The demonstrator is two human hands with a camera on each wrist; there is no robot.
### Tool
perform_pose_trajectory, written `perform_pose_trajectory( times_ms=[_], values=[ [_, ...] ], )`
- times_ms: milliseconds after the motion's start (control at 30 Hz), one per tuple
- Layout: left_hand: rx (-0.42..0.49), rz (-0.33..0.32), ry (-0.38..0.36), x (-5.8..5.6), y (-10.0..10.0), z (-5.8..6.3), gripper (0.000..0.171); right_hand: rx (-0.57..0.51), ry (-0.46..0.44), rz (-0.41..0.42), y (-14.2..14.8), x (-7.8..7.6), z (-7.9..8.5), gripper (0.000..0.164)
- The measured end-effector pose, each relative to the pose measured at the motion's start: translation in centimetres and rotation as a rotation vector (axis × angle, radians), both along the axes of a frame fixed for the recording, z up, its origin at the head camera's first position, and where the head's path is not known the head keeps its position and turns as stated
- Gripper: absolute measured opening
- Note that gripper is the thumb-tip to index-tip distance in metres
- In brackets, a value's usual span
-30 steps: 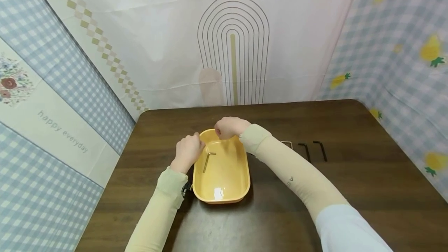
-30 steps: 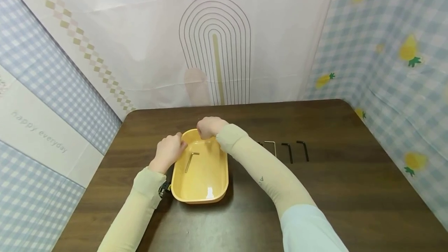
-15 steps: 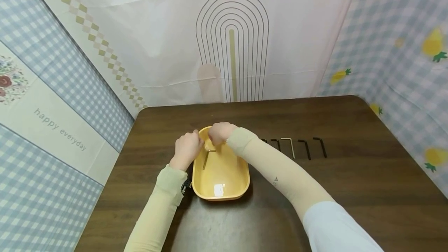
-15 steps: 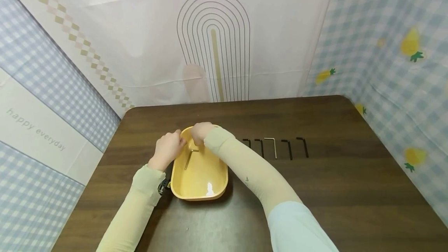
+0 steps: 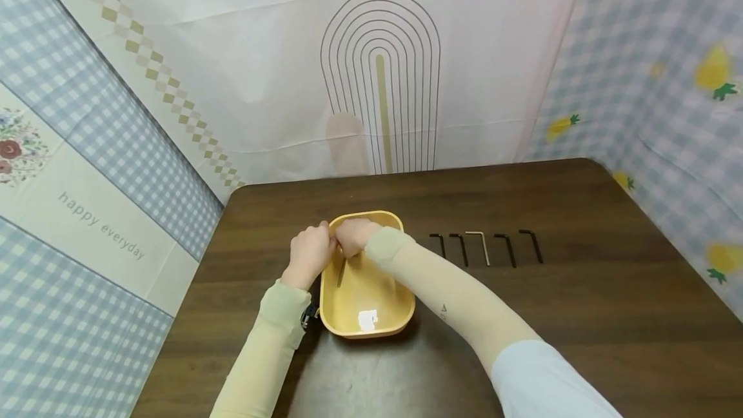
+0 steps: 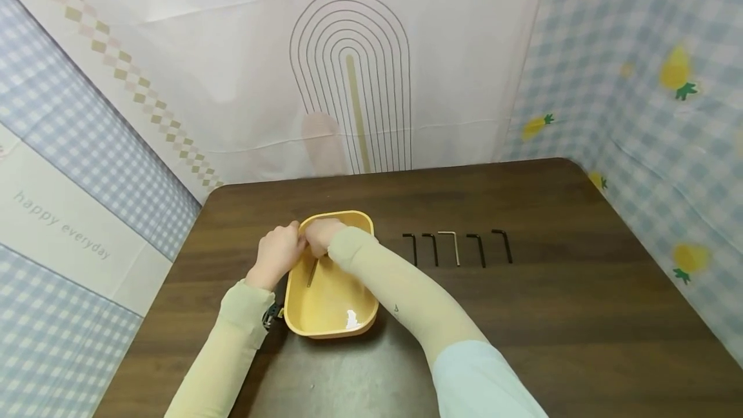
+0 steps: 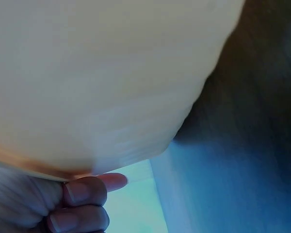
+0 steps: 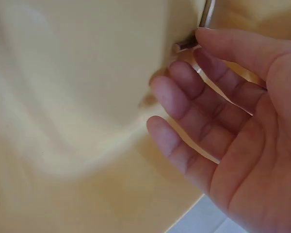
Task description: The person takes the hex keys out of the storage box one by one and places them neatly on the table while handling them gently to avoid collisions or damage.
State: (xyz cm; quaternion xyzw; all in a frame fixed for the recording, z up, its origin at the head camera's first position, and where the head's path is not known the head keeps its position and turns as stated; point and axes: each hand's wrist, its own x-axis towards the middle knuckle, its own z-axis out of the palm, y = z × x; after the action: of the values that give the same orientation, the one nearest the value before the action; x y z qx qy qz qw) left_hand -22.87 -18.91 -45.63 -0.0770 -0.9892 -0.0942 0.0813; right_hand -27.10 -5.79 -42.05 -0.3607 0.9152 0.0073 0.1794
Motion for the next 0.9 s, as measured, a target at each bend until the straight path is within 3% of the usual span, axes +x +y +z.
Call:
perform_pose_trajectory(
  times_ms=[367, 500, 600, 767, 900],
  values=[
    [-0.007, 0.009, 0.001, 0.0, 0.1, 0.2, 0.021, 0.002, -0.017, -0.009, 0.6, 0.1, -0.5, 0.004],
    [-0.005, 0.008, -0.017, -0.2, 0.2, 0.1, 0.021, 0.0, -0.054, -0.024, 0.9, 0.3, -0.4, 0.008],
    [-0.004, 0.006, -0.019, -0.2, 0.3, 0.1, 0.021, 0.004, -0.082, -0.039, 1.0, 0.2, -0.4, 0.002],
    [-0.004, 0.006, -0.018, -0.2, 0.4, 0.1, 0.019, 0.012, -0.137, -0.093, 1.0, -0.1, -0.7, 0.022],
    [-0.005, 0.002, -0.01, -0.2, 0.4, 0.1, 0.017, 0.019, -0.154, -0.123, 1.1, -0.2, -0.8, 0.027]
  ],
)
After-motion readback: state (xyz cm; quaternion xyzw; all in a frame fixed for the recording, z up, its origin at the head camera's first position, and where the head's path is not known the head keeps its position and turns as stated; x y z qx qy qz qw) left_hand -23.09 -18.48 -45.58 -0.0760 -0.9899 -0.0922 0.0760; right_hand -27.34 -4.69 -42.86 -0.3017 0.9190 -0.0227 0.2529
